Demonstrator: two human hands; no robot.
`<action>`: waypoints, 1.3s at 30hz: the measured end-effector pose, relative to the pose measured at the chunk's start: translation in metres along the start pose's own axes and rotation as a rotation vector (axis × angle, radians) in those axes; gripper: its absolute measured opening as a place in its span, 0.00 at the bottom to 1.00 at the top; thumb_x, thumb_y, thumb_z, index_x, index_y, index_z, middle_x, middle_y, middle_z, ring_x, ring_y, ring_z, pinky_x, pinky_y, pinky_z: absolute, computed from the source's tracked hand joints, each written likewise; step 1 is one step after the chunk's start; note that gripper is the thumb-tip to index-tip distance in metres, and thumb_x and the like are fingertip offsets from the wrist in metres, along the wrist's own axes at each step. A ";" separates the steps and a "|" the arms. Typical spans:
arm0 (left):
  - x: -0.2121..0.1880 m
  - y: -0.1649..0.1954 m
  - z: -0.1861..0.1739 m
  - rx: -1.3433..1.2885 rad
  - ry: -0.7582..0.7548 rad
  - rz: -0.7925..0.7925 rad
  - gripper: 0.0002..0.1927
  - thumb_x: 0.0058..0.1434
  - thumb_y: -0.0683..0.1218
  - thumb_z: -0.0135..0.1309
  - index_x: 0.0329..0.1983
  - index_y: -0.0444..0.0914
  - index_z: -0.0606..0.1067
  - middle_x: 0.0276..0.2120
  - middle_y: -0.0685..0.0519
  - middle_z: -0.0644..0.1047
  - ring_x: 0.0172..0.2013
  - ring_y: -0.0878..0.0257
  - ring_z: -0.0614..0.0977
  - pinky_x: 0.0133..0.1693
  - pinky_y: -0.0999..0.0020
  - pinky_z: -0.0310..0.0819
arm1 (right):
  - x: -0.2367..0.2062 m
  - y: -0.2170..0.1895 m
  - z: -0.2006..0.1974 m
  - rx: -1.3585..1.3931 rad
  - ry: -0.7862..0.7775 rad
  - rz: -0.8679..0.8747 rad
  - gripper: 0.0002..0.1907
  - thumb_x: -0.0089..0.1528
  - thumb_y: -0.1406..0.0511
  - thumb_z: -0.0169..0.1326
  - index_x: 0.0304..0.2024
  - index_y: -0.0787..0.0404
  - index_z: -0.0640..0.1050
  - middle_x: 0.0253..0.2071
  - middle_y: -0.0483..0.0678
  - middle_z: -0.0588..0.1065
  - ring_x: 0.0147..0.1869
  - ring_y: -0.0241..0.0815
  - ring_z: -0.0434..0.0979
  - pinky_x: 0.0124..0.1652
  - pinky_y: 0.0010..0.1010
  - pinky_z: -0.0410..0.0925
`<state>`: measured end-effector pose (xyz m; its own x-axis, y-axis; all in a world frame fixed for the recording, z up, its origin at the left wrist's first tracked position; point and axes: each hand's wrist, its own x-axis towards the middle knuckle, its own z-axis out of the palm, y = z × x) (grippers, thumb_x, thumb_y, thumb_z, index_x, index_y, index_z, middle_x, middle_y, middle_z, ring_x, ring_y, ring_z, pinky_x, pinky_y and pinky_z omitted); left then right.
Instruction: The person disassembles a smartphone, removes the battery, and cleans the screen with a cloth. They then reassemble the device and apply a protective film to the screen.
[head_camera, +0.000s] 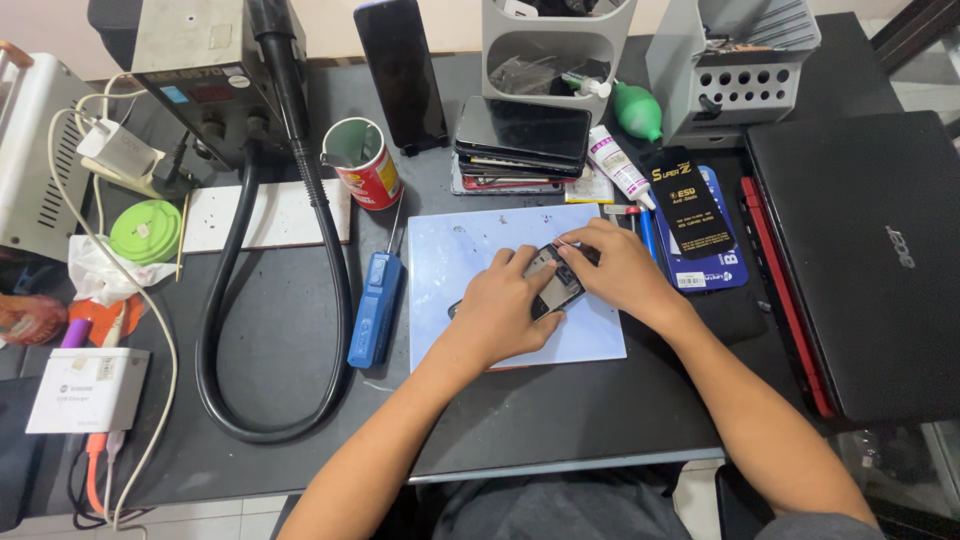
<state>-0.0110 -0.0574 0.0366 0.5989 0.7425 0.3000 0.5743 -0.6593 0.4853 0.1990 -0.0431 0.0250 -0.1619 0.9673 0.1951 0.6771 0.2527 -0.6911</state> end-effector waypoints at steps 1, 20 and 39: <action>0.000 0.000 0.000 0.001 0.006 0.003 0.32 0.47 0.52 0.67 0.55 0.34 0.77 0.50 0.42 0.73 0.49 0.45 0.75 0.45 0.54 0.77 | 0.000 -0.001 0.000 0.005 0.005 0.014 0.10 0.62 0.65 0.58 0.44 0.62 0.84 0.35 0.51 0.78 0.35 0.47 0.78 0.38 0.35 0.70; 0.001 0.006 0.002 0.011 -0.008 -0.033 0.31 0.47 0.53 0.67 0.54 0.36 0.79 0.50 0.45 0.73 0.48 0.46 0.75 0.42 0.54 0.78 | -0.005 -0.010 -0.002 -0.098 -0.009 0.175 0.12 0.62 0.62 0.56 0.45 0.59 0.84 0.40 0.54 0.79 0.40 0.53 0.80 0.42 0.39 0.71; 0.002 -0.001 -0.006 -0.052 -0.025 -0.013 0.30 0.45 0.51 0.68 0.52 0.38 0.81 0.55 0.46 0.74 0.51 0.46 0.74 0.51 0.56 0.74 | 0.000 0.003 -0.006 -0.006 -0.078 0.140 0.11 0.61 0.64 0.58 0.45 0.59 0.83 0.36 0.50 0.77 0.34 0.44 0.75 0.37 0.34 0.69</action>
<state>-0.0136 -0.0549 0.0414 0.6058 0.7474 0.2727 0.5530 -0.6420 0.5311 0.2057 -0.0428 0.0267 -0.1208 0.9918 0.0424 0.7011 0.1154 -0.7037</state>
